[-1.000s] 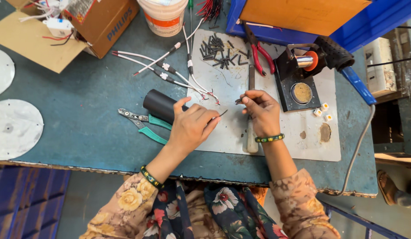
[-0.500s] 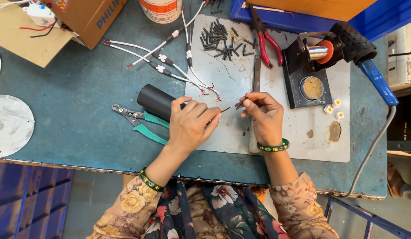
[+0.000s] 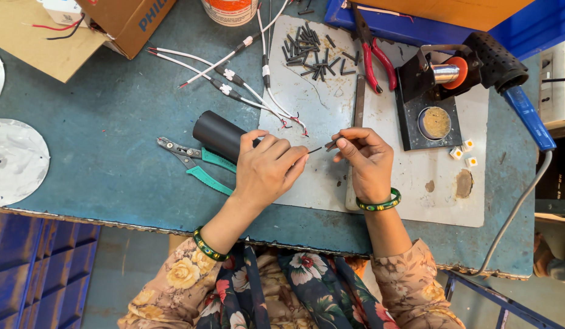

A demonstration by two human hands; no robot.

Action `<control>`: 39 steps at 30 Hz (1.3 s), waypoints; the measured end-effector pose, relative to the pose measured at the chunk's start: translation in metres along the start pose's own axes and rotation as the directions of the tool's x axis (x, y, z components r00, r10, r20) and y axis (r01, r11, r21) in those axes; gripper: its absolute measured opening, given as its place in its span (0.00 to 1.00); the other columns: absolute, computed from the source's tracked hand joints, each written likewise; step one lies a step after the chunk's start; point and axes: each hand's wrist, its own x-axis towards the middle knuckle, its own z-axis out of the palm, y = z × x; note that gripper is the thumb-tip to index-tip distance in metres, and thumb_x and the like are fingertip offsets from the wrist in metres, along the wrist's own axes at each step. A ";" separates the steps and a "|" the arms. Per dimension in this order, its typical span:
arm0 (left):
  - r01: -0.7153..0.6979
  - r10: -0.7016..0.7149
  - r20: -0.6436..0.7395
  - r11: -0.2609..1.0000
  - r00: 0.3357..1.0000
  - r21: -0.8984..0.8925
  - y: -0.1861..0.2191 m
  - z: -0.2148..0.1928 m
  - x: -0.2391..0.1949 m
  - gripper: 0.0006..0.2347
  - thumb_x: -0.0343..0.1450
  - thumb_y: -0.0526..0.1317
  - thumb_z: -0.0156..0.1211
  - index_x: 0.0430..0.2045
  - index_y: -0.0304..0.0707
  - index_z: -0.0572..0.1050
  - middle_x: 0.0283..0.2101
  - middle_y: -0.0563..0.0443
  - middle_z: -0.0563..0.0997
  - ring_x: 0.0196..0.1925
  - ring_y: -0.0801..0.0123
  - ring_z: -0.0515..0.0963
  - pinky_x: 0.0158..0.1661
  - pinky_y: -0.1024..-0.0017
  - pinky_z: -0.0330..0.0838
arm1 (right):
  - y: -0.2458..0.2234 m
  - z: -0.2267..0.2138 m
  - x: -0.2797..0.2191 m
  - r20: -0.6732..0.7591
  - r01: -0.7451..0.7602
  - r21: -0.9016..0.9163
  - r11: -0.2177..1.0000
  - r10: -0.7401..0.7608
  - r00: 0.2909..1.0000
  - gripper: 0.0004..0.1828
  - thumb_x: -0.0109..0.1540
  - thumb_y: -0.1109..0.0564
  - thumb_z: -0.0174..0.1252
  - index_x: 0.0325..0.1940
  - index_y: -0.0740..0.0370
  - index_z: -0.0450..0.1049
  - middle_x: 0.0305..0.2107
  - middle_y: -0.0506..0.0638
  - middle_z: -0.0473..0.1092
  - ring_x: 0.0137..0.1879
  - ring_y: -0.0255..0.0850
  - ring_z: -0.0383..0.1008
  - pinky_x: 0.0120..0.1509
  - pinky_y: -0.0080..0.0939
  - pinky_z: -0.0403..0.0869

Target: The person strips wire ends, inserts them into a small white connector, and uses a soldering iron to solder the connections. They then place the assembled unit into a black cylindrical housing and set it aside with other completed units.

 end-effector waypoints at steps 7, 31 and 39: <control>0.007 -0.007 0.011 1.000 1.000 -0.003 0.000 0.000 -0.001 0.03 0.72 0.40 0.66 0.35 0.47 0.79 0.29 0.59 0.74 0.36 0.67 0.75 0.55 0.59 0.63 | -0.001 0.003 0.000 0.011 0.005 -0.042 0.999 -0.004 1.000 0.09 0.64 0.67 0.63 0.49 0.70 0.75 0.41 0.56 0.78 0.43 0.36 0.78 0.44 0.34 0.78; 0.002 -0.004 0.041 0.999 0.999 0.035 -0.003 0.004 -0.004 0.04 0.71 0.42 0.68 0.34 0.47 0.81 0.28 0.61 0.76 0.34 0.69 0.75 0.58 0.58 0.63 | -0.006 0.001 -0.003 0.022 0.076 -0.145 0.987 -0.074 0.997 0.08 0.64 0.65 0.65 0.46 0.70 0.75 0.36 0.53 0.78 0.39 0.35 0.78 0.44 0.33 0.77; -0.001 -0.001 0.044 0.999 0.999 0.042 -0.004 0.005 -0.005 0.05 0.71 0.43 0.68 0.35 0.48 0.80 0.28 0.61 0.77 0.34 0.69 0.76 0.58 0.58 0.63 | -0.002 0.000 -0.005 0.052 0.041 -0.169 0.985 -0.033 0.998 0.09 0.63 0.66 0.65 0.47 0.69 0.75 0.37 0.53 0.78 0.39 0.34 0.78 0.45 0.32 0.77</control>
